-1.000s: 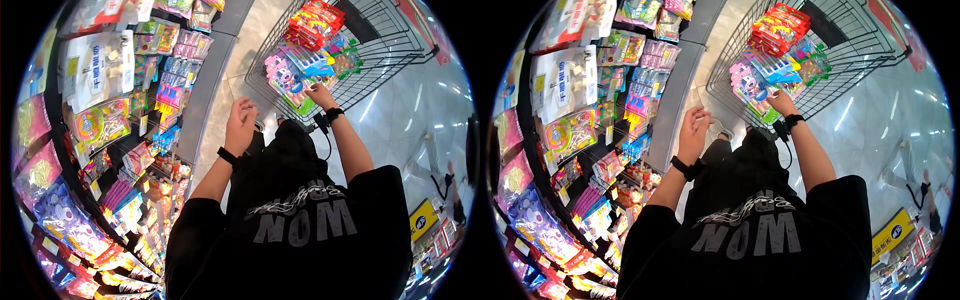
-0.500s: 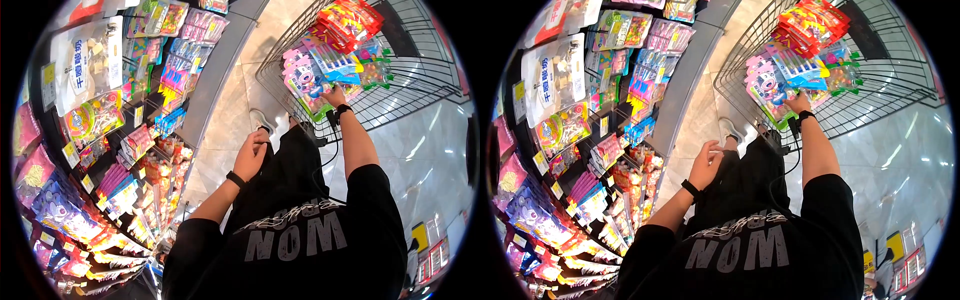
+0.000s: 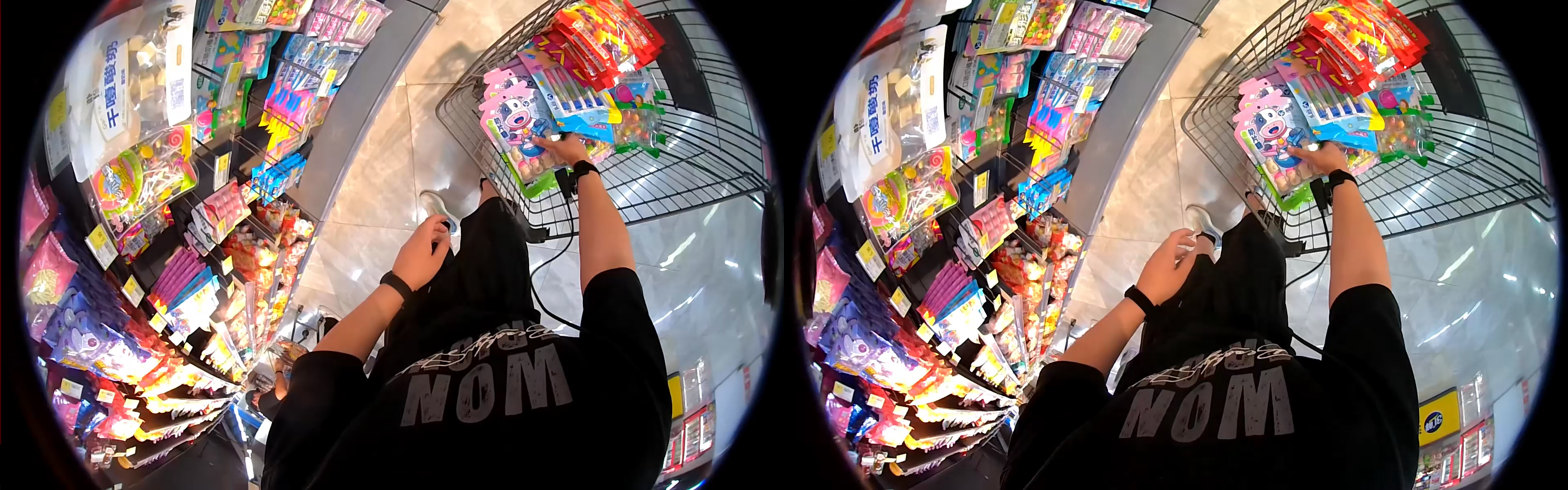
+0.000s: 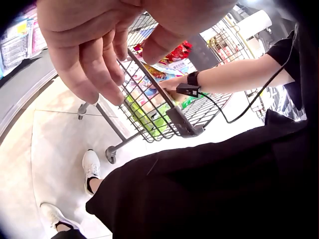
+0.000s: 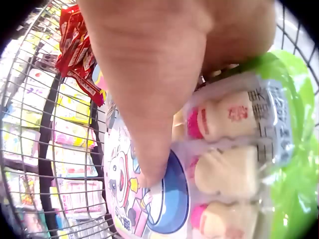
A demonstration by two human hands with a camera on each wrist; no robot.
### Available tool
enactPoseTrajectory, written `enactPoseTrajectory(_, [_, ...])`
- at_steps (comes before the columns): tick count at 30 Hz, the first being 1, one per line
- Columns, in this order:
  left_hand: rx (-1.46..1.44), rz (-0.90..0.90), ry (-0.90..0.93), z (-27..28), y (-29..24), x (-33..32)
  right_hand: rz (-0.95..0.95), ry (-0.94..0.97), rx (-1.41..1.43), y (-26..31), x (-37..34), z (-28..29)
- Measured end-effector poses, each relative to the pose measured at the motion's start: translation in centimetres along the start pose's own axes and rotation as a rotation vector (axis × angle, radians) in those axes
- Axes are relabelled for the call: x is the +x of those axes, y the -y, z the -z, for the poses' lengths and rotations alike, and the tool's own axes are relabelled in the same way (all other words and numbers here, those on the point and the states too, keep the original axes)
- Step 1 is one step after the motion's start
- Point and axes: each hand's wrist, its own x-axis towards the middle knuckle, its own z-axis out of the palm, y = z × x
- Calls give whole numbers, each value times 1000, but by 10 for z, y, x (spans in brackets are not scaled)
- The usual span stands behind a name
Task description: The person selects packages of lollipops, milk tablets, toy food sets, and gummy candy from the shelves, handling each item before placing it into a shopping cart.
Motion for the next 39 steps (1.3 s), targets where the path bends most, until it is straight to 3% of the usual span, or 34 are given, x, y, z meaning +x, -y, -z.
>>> enactPoseTrajectory(3, [-29, 13, -18, 1, 10, -3, 72, 126, 121, -9, 6, 5])
enactPoseTrajectory(4, [-45, 20, -23, 1, 10, -5, 6, 79, 21, -5, 2, 7])
enactPoseTrajectory(7, [-60, 11, -53, -3, 15, -9, 72, 127, -51, 7, -16, 17])
enactPoseTrajectory(8, [-60, 3, -65, -5, 17, -9, -23, 155, -53, 10, -20, 18])
enactPoseTrajectory(11, [-21, -28, -41, -8, 14, -10, 139, 247, -63, 30, -42, 29])
enactPoseTrajectory(12, [-17, -39, -32, -8, 10, -11, 207, 141, -7, 31, -51, 23])
enactPoseTrajectory(15, [-39, -68, -21, -7, 5, -12, 171, 95, 172, 39, -74, 32])
enactPoseTrajectory(16, [-71, -80, -30, -9, 10, -9, 113, -105, 132, 41, -83, 31])
enactPoseTrajectory(19, [-105, -113, -25, -5, -4, -7, 182, 73, 622, 58, -121, 64])
enactPoseTrajectory(20, [-112, -131, -10, -2, -10, -6, 254, 21, 772, 48, -118, 63])
enactPoseTrajectory(23, [-244, -209, 14, 3, -34, -1, 264, 106, 1040, 77, -166, 84])
enactPoseTrajectory(26, [-421, -319, 35, 7, -66, -5, 336, 260, 1048, 86, -198, 85])
enactPoseTrajectory(29, [-813, -433, 161, 13, -84, -14, 387, 418, 1135, 102, -238, 66])
enactPoseTrajectory(30, [-805, -451, 174, 17, -86, -20, 388, 461, 1153, 107, -251, 58])
enactPoseTrajectory(33, [-1039, -309, 399, 34, -72, -41, 405, 498, 1202, 131, -294, 39])
enactPoseTrajectory(39, [-983, -496, 279, 57, -15, -92, 482, 492, 1137, 157, -349, 1])
